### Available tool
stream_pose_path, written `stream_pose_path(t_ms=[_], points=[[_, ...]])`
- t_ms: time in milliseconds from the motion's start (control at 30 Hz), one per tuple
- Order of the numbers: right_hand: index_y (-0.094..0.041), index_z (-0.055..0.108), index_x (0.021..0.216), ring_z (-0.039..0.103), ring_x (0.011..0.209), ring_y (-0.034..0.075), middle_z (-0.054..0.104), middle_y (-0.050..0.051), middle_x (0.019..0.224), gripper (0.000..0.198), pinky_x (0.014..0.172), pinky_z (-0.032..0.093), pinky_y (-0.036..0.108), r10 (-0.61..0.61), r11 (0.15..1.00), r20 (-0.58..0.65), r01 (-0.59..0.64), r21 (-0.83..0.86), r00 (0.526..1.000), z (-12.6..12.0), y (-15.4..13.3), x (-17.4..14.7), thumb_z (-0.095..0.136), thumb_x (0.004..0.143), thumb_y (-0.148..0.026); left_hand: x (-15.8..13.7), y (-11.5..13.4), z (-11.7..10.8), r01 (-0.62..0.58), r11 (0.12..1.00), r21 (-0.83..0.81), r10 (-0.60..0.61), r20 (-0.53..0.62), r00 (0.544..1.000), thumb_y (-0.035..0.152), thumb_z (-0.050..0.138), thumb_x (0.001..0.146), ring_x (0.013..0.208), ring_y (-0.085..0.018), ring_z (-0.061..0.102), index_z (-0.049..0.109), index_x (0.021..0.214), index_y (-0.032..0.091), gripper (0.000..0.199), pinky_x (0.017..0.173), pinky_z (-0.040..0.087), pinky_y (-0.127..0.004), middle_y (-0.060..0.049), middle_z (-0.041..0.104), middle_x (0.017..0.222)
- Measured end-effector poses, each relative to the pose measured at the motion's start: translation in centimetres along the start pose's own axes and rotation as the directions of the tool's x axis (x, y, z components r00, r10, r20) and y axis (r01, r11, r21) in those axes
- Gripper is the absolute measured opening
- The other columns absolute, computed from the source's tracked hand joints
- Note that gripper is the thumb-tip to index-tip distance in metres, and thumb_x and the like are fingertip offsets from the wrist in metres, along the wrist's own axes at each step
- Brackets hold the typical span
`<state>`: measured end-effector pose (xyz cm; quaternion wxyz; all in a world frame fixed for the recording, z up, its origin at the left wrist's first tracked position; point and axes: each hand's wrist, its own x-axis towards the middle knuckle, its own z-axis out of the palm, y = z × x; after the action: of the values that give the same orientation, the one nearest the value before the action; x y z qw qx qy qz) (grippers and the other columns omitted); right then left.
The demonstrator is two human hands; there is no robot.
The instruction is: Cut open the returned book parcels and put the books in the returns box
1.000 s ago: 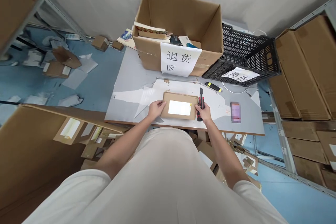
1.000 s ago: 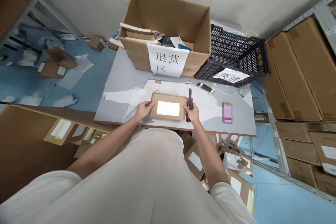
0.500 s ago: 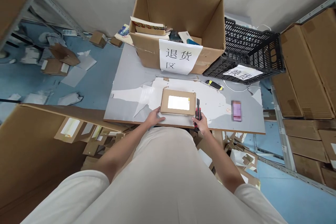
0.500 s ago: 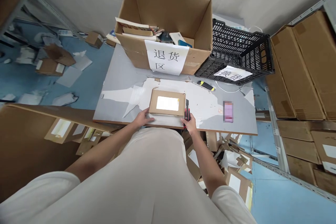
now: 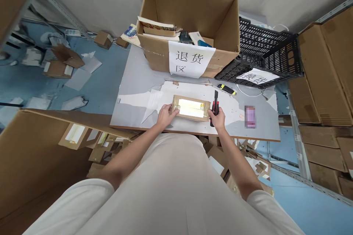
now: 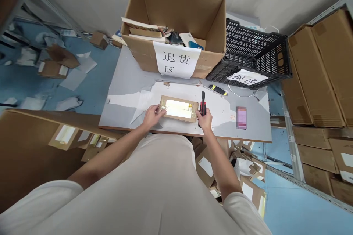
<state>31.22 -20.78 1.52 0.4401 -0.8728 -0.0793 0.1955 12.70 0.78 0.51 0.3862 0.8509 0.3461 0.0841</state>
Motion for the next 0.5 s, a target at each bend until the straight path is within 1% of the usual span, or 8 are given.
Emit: stream_pose_path(t_ms=[100,167,233,300,333,400,433,500], points=[[-0.02,0.055,0.092,0.055,0.055,0.015,0.062,0.0,0.072,0.039,0.056,0.047,0.03,-0.021,0.997,0.048,0.025,-0.076,0.999,-0.3,0.3,-0.3,0.063,0.073,-0.054,-1.0,0.3,1.0,-0.283,0.954,0.096,0.279,0.051,0.959,0.044,0.056,0.087,0.127,-0.028,0.048,0.058,0.123,0.017,0.045,0.107,0.037,-0.045,-0.016,0.058,0.126],[-0.019,0.056,0.096,0.058,0.063,0.018,0.063,0.002,0.075,0.038,0.063,0.048,0.032,-0.103,0.978,0.043,0.109,-0.177,0.994,-0.9,-0.3,-0.7,0.059,0.078,-0.052,-1.6,0.2,1.7,-0.48,0.874,0.078,0.46,0.191,0.867,0.034,0.047,0.093,0.129,-0.024,0.047,0.061,0.119,0.02,0.033,0.11,0.034,-0.046,-0.013,0.059,0.129],[-0.018,0.057,0.104,0.06,0.077,0.022,0.066,0.007,0.085,0.037,0.071,0.047,0.034,-0.252,0.917,0.074,0.262,-0.302,0.965,-1.4,-1.7,-1.1,0.053,0.084,-0.049,-1.9,0.1,2.3,-0.557,0.829,0.047,0.53,0.252,0.81,0.023,0.037,0.097,0.129,-0.021,0.048,0.063,0.116,0.022,0.033,0.111,0.034,-0.046,-0.01,0.062,0.126],[-0.019,0.056,0.116,0.061,0.09,0.025,0.066,0.011,0.103,0.036,0.075,0.046,0.034,-0.384,0.789,0.273,0.467,-0.4,0.882,-1.4,-3.9,-1.5,0.048,0.089,-0.042,-1.9,-0.3,2.7,-0.564,0.825,0.043,0.54,0.236,0.808,0.019,0.033,0.098,0.129,-0.02,0.049,0.063,0.115,0.021,0.035,0.11,0.034,-0.047,-0.01,0.063,0.125],[-0.021,0.054,0.122,0.061,0.095,0.025,0.065,0.011,0.11,0.037,0.076,0.045,0.034,-0.402,0.707,0.429,0.572,-0.416,0.809,-1.2,-5.1,-1.7,0.045,0.091,-0.039,-1.9,-0.4,2.8,-0.565,0.824,0.039,0.544,0.222,0.809,0.02,0.034,0.098,0.129,-0.02,0.049,0.063,0.115,0.021,0.034,0.11,0.035,-0.047,-0.01,0.064,0.125],[-0.026,0.048,0.133,0.061,0.098,0.025,0.064,0.011,0.117,0.041,0.074,0.044,0.032,-0.339,0.535,0.679,0.727,-0.43,0.651,-0.3,-7.4,-1.8,0.041,0.094,-0.034,-1.7,-0.8,3.0,-0.581,0.814,0.032,0.565,0.194,0.802,0.02,0.037,0.097,0.127,-0.021,0.051,0.064,0.114,0.02,0.032,0.108,0.038,-0.048,-0.011,0.065,0.123],[-0.028,0.045,0.137,0.062,0.098,0.025,0.064,0.011,0.117,0.043,0.072,0.043,0.031,-0.284,0.454,0.747,0.771,-0.448,0.601,0.3,-8.5,-1.7,0.039,0.095,-0.033,-1.7,-1.0,3.1,-0.598,0.801,0.033,0.584,0.176,0.792,0.02,0.037,0.097,0.126,-0.021,0.052,0.064,0.114,0.02,0.031,0.106,0.039,-0.048,-0.011,0.065,0.122],[-0.03,0.037,0.143,0.063,0.094,0.024,0.065,0.011,0.114,0.046,0.07,0.042,0.031,-0.173,0.305,0.811,0.814,-0.495,0.558,1.4,-10.1,-1.5,0.035,0.097,-0.033,-1.6,-1.3,3.5,-0.643,0.764,0.049,0.635,0.117,0.763,0.02,0.039,0.097,0.122,-0.021,0.055,0.064,0.111,0.018,0.029,0.102,0.043,-0.048,-0.011,0.067,0.118]])
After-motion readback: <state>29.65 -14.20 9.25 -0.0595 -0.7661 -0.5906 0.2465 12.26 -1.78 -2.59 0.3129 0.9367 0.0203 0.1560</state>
